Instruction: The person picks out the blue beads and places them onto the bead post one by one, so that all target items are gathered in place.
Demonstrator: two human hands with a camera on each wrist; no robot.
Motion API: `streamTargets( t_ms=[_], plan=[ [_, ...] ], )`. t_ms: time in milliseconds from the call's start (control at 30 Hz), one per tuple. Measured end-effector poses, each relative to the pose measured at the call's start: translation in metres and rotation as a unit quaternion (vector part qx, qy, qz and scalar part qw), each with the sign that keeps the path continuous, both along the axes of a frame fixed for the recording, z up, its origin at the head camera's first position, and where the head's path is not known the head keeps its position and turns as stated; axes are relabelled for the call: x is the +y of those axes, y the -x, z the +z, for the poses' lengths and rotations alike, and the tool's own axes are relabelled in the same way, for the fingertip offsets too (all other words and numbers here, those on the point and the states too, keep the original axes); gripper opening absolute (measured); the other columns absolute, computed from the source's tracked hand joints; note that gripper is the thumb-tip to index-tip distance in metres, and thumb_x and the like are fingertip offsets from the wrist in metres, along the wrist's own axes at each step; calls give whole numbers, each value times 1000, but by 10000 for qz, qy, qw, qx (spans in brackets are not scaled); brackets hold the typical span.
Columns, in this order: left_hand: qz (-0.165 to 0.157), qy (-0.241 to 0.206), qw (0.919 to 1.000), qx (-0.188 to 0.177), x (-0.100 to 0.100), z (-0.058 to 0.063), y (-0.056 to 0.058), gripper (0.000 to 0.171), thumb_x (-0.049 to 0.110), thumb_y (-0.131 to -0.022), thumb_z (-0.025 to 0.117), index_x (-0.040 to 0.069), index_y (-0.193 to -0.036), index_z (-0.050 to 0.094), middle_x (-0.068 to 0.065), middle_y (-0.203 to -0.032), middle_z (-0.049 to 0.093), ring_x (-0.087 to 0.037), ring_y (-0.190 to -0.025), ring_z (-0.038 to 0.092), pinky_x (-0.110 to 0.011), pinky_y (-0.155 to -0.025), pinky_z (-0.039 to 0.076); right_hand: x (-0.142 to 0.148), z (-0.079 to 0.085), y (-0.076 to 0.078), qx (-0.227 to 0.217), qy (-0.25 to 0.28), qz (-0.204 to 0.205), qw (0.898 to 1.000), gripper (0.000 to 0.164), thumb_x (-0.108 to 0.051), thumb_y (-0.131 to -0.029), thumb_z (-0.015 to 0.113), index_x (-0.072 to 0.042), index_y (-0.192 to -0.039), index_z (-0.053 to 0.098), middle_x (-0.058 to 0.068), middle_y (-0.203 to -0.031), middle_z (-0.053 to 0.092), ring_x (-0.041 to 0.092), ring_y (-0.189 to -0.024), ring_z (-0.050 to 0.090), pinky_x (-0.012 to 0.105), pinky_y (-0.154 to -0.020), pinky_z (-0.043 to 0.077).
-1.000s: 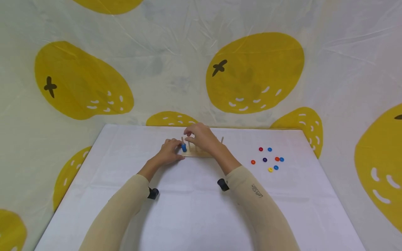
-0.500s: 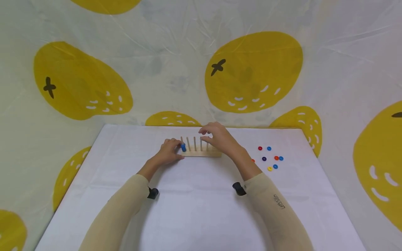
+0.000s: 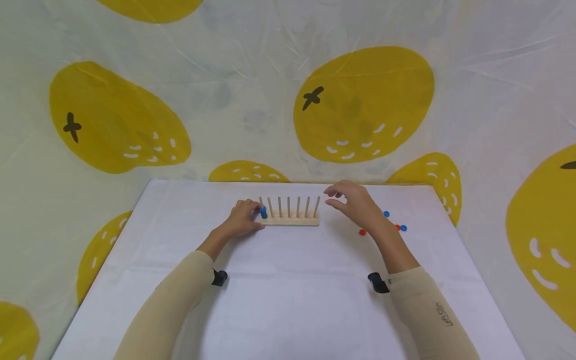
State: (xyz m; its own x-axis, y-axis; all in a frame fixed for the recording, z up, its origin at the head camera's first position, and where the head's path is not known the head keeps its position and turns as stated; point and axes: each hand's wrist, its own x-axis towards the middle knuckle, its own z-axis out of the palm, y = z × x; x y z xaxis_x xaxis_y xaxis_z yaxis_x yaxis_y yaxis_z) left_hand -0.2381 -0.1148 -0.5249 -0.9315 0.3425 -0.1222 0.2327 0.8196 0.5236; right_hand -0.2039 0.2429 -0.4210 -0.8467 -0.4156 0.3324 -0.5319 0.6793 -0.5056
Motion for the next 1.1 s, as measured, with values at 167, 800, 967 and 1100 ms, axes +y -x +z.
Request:
streamTargets(
  t_ms=[167,800,967,1100],
  plan=[
    [23,6,10000,-35,0,2,-1,61,29,-86,86,10,-139,62,-7,-129,62,-30,-131,44,-48,-114,36,35,-5,-11,-45,-307,-333,9990,26,-7,-88,81,-9,-113,74,7,-105,76,23,-95,67,48,-81,56],
    [15,-15,10000,-13,-1,1,-2,61,29,-86,86,10,-138,62,-7,-131,62,-32,-134,42,-49,-115,34,140,-46,-54,-1213,-811,-1482,9781,28,-19,-93,78,-9,-119,73,6,-104,74,20,-92,59,9,-72,46],
    [63,8,10000,-59,0,0,-1,61,29,-86,85,11,-139,62,-7,-132,61,-31,-133,42,-48,-115,34,152,-61,-62,-1503,-881,-1524,9728,30,-18,-94,77,-8,-122,72,9,-111,75,26,-97,61,10,-74,47],
    [65,-24,10000,-58,0,-1,-1,60,30,-86,85,11,-139,62,-6,-131,62,-30,-132,43,-48,-115,35,156,-69,-67,-2035,-870,-1558,9627,37,-21,-96,75,-6,-129,68,14,-119,72,29,-102,62,11,-73,48]
  ],
)
